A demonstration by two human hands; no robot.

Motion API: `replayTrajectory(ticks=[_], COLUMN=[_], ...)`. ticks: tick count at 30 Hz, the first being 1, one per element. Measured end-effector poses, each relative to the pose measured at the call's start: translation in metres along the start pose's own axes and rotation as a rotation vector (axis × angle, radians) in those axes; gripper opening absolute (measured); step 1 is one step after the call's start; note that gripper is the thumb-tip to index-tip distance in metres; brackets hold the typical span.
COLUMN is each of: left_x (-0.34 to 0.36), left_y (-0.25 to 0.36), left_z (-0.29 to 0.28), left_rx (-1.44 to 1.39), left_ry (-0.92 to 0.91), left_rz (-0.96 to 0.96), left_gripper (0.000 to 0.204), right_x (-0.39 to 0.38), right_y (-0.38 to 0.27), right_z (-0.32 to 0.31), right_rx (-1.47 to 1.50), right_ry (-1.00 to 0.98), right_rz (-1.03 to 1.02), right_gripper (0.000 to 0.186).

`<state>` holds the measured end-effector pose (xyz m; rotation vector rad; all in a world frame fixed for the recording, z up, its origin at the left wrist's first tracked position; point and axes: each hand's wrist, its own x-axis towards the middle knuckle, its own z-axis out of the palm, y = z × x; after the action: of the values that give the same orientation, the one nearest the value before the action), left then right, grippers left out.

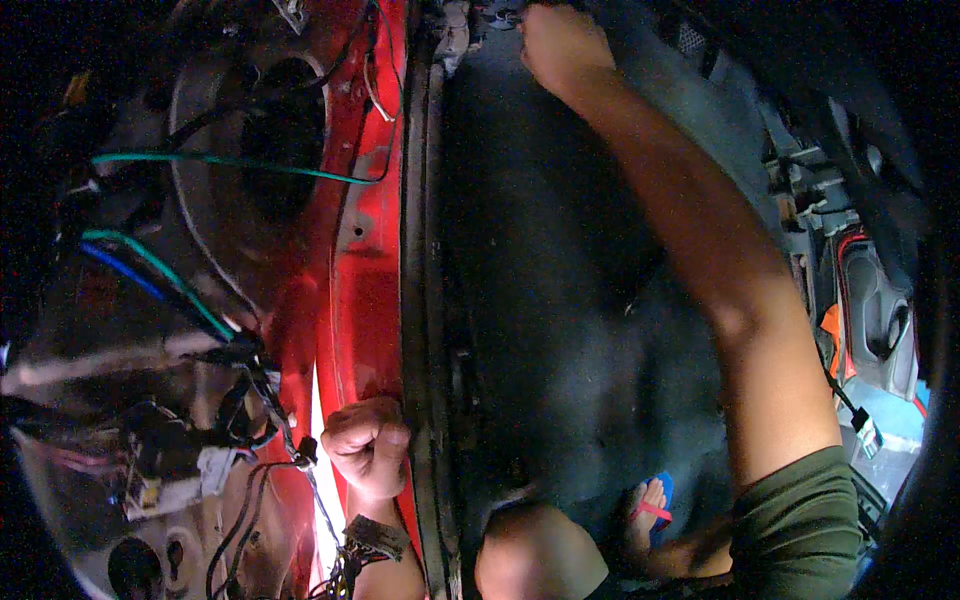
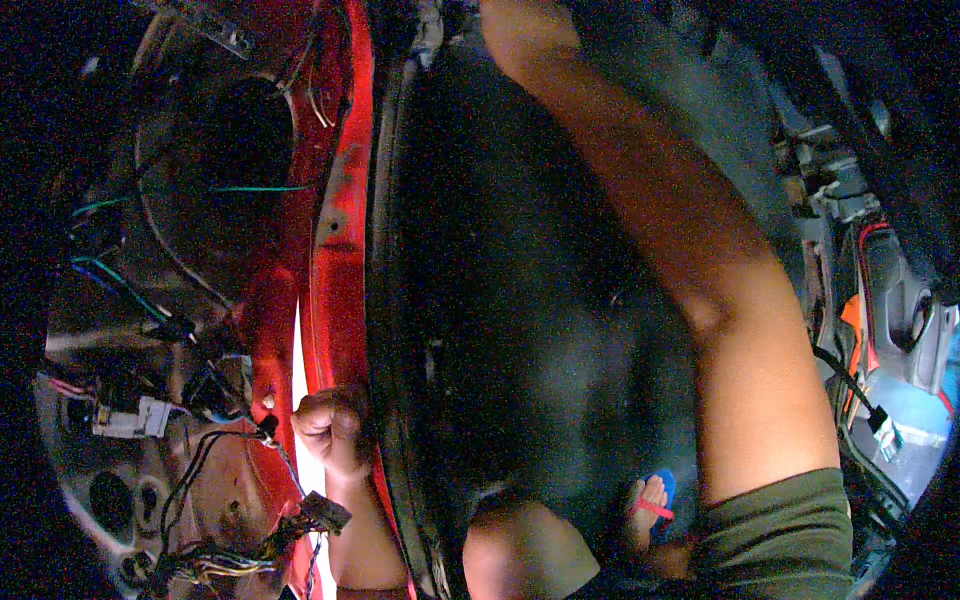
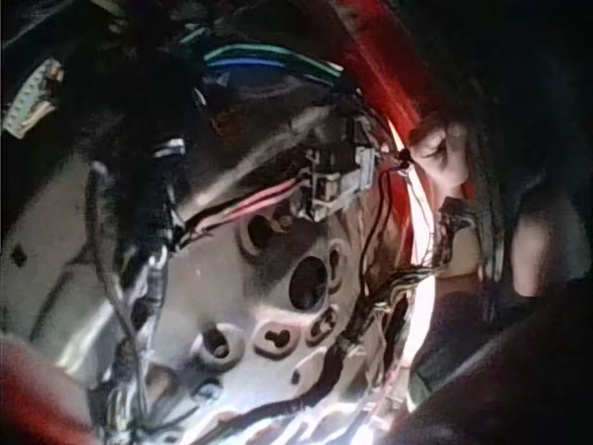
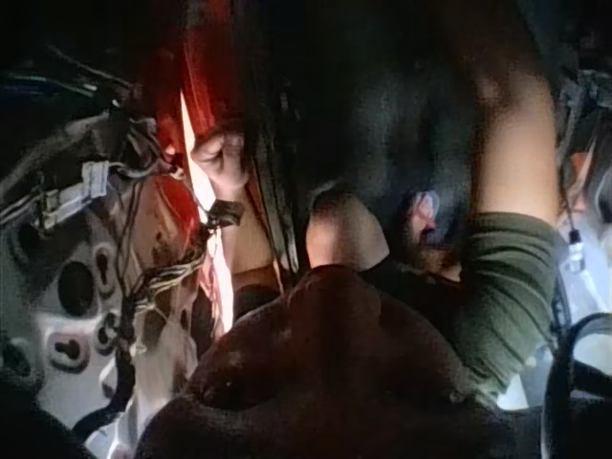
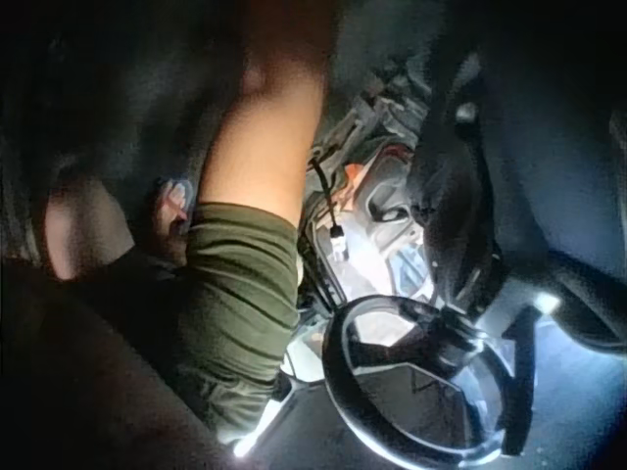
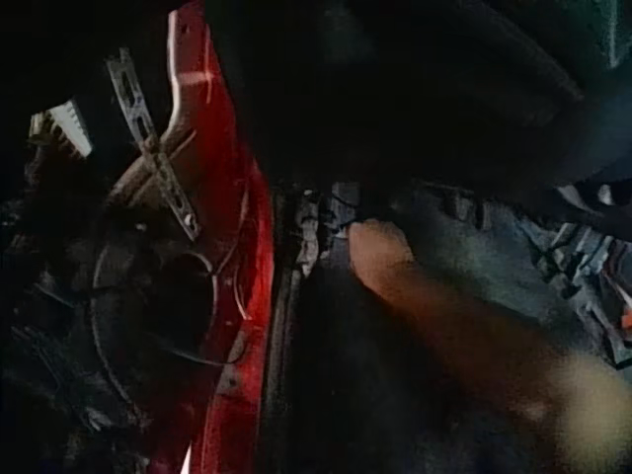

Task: The person removes the floor carpet from the driver's side of a car. They use a socket wrench to remove fasteners securing the carpet, then pull up the carpet and underlying sound-deadening material to expose the metal floor pan and wiring.

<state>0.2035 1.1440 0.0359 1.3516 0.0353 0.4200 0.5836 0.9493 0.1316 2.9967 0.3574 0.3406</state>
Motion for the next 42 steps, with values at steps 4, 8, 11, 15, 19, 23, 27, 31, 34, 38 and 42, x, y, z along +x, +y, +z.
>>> replayTrajectory(ticks=[4,8,11,15,19,23,27,31,34,38,42], left_x=[-0.005,0.0,0.005,0.004,0.007,0.006,0.01,0.007,-0.005,0.005,0.005], left_y=[-0.008,-0.012,-0.002,-0.003,-0.006,-0.007,-0.008,-0.007,-0.013,0.0,0.0], left_z=[-0.001,-0.001,-0.008,-0.006,-0.013,-0.013,-0.009,-0.009,-0.011,0.001,0.0], left_rx=[0.016,0.068,0.112,0.07,0.097,0.164,0.108,0.109,0.126,0.133,0.169], left_ry=[0.003,-0.114,-0.172,-0.155,-0.213,-0.21,-0.222,-0.247,-0.132,-0.17,-0.163], left_rz=[0.014,0.102,0.081,0.084,0.129,0.15,0.186,0.178,0.173,0.088,0.061], left_gripper=[0.034,0.036,0.036,0.036,0.036,0.03,0.035,0.035,0.034,0.032,0.037], right_x=[-0.001,0.021,0.006,0.01,0.012,0.017,0.014,0.009,0.002,-0.005,-0.009], right_y=[0.006,0.043,0.011,0.02,0.043,0.038,0.037,0.044,0.033,0.038,0.011], right_z=[-0.001,0.032,0.01,0.01,0.023,0.014,0.017,0.02,0.013,0.009,-0.005], right_rx=[0.043,-0.05,0.06,-0.078,-0.018,-0.132,-0.069,-0.138,-0.1,-0.199,-0.286], right_ry=[-0.009,0.177,0.036,-0.006,0.2,0.066,0.175,0.109,0.075,0.039,0.026], right_rz=[0.042,0.088,0.019,-0.173,-0.291,-0.151,-0.137,-0.179,-0.254,-0.312,-0.317], right_gripper=[0.025,0.048,0.043,0.04,0.041,0.046,0.053,0.052,0.045,0.028,0.019])
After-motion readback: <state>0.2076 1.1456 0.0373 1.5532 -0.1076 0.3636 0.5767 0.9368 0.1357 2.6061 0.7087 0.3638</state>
